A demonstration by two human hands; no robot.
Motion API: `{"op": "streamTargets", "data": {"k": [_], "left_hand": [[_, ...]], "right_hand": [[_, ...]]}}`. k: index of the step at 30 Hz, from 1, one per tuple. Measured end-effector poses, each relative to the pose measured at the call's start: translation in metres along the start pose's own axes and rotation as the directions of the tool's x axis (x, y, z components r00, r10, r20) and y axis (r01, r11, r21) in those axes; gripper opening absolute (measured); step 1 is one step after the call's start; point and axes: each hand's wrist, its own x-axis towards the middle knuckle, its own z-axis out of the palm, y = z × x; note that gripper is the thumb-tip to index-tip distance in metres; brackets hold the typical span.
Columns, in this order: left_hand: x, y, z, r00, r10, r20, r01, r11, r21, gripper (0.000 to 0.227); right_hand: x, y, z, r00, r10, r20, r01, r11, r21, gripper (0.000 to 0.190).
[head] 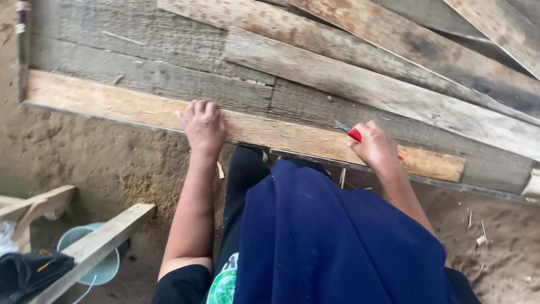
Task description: The person sorts through a pile of wooden planks on a workbench, selecting pieces and arranging them. They then use a red utility knife to scrape the surface of the planks, removing loose material and smoothing the wood.
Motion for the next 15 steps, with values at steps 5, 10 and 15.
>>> {"op": "streamTargets", "data": {"k": [5,10,15], "left_hand": [[-0.001,0.006,-0.025,0.993,-0.043,0.111,0.039,0.998,0.04,0.026],[0.004,0.029,-0.052,0.98,-0.089,0.18,0.068,0.991,0.118,0.034],[0.008,0.044,-0.067,0.923,-0.188,0.336,0.157,0.981,0.116,0.051]], "right_hand": [[0.001,-0.004,0.024,1.0,0.015,-0.026,-0.015,1.0,0.002,0.033],[-0.004,-0.005,0.027,0.999,0.013,-0.029,-0.012,0.999,0.042,0.032],[-0.005,-0.003,0.03,0.998,-0.035,-0.053,0.039,0.996,0.076,0.034]]}}
